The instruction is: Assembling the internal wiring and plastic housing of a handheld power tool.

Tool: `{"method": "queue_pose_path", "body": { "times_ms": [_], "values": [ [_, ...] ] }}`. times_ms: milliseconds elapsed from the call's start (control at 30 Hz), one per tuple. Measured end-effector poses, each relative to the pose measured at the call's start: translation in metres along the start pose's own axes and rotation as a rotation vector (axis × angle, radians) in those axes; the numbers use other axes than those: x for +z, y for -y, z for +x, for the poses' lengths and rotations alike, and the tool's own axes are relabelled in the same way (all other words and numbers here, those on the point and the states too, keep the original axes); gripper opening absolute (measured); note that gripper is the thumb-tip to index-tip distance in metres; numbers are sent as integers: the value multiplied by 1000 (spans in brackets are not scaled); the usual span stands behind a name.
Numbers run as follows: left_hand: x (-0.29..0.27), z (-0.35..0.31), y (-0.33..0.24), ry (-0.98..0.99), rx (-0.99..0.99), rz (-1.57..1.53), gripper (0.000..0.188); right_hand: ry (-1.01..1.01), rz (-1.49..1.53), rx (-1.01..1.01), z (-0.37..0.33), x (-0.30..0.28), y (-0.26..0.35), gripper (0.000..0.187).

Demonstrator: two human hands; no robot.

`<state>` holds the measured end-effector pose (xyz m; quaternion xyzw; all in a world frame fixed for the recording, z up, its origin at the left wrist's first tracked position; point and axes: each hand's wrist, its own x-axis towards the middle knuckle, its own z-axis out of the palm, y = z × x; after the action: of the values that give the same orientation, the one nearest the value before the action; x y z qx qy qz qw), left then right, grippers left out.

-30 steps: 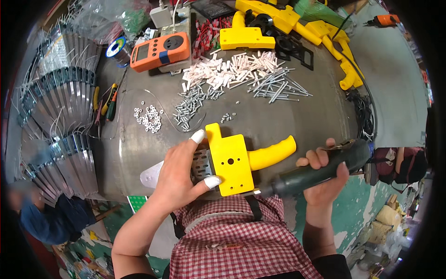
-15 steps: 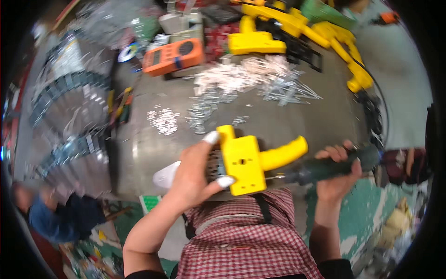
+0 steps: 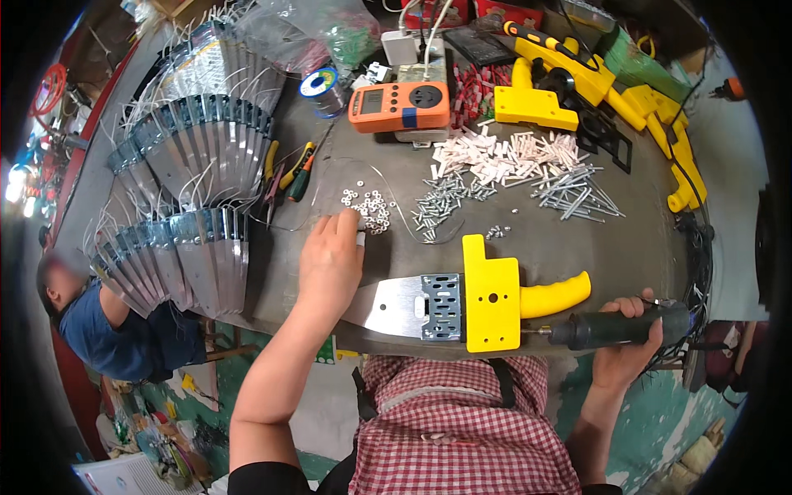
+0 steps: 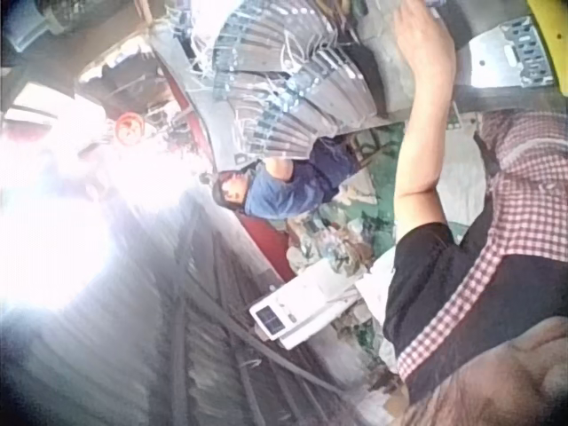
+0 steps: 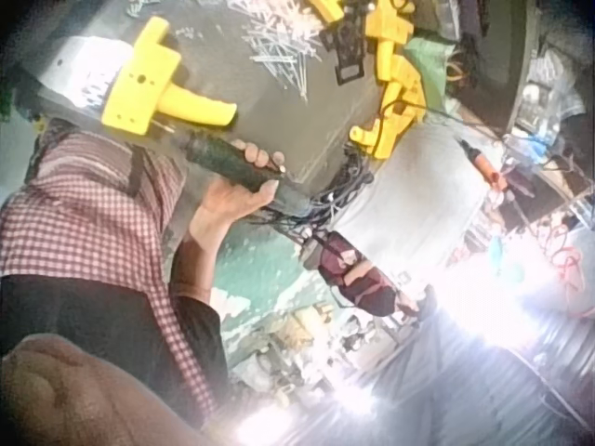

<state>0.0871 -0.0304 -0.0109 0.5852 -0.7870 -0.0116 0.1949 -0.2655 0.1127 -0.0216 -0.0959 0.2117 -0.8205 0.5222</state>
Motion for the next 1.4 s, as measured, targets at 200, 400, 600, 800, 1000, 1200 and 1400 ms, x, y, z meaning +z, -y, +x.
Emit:
{"method": "queue_pose_path", "body": {
  "times_ms": [200, 400, 600, 800, 1000, 1200, 1400],
  "values": [
    [1, 7, 7, 31, 294, 141, 11, 19, 8, 1, 2, 4, -1, 45],
    [-1, -16, -9, -46, 229, -135, 26, 23, -8, 14, 2, 5, -1, 42],
    [-5, -73, -73, 47, 214, -690, 28, -23, -20, 5, 1, 6, -1, 43],
    [5, -86, -74, 22, 143, -668, 26, -14, -42, 13, 1, 4, -1, 41],
    [9, -87, -75, -25, 160, -648, 26, -47, -18, 20, 2, 2, -2, 39],
    [10, -85, -74, -51, 169, -674, 26, -92, -12, 43, 6, -2, -4, 37],
    [13, -85, -76, -76, 173, -694, 26, -132, -27, 44, 7, -1, -7, 35]
  ]
}}
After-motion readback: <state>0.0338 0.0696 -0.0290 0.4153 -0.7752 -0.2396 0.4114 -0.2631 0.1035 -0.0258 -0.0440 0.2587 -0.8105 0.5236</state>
